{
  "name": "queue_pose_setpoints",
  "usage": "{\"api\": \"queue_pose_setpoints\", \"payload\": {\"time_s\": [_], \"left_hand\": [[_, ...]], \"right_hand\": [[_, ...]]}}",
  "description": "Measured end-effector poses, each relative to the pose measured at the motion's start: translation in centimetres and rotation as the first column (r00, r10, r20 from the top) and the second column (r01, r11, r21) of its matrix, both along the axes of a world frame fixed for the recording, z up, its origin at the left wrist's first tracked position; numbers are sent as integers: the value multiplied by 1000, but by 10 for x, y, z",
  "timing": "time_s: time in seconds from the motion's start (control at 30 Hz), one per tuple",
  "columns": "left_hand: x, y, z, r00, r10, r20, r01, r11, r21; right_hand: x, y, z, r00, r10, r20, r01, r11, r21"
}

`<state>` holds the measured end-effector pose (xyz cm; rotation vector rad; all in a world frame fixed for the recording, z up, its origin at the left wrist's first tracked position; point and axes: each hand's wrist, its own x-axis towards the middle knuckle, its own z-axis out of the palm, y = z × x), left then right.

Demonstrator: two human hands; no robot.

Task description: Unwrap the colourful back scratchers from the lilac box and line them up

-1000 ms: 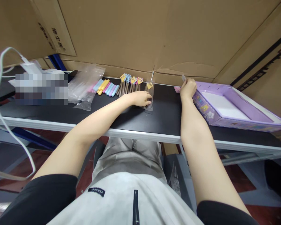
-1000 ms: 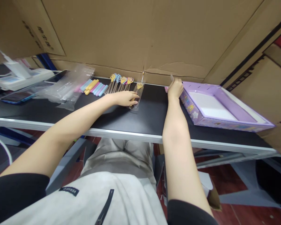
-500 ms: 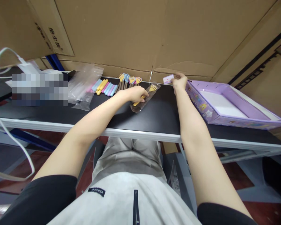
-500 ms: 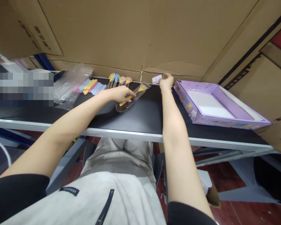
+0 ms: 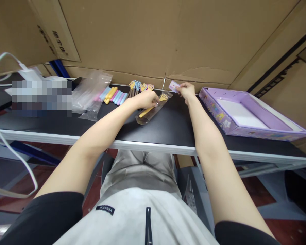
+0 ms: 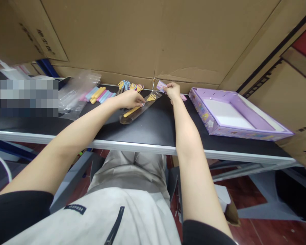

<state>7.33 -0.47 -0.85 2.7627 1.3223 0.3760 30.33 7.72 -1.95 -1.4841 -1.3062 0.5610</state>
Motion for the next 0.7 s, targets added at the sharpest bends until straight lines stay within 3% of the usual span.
{"api": "queue_pose_setpoints", "payload": {"time_s": [0.17, 0.33, 0.47, 0.7], "left_hand": [[1, 2, -2, 1000, -3, 3, 3, 1000, 10], [-2, -3, 5, 1000, 17, 8, -17, 1000, -24], [-4, -4, 8, 1000, 27, 15, -26, 999, -27], [-7, -1, 9, 1000, -2, 28, 3, 1000, -30]], "right_hand": [[-5, -7, -6, 956, 160, 248, -142, 986, -85], [-8, -10, -12, 855, 100, 508, -65, 994, -86], [-9, -7, -21, 832, 37, 554, -18, 999, -40], [-6, 0, -27, 866, -11, 500, 19, 1000, -11]]}}
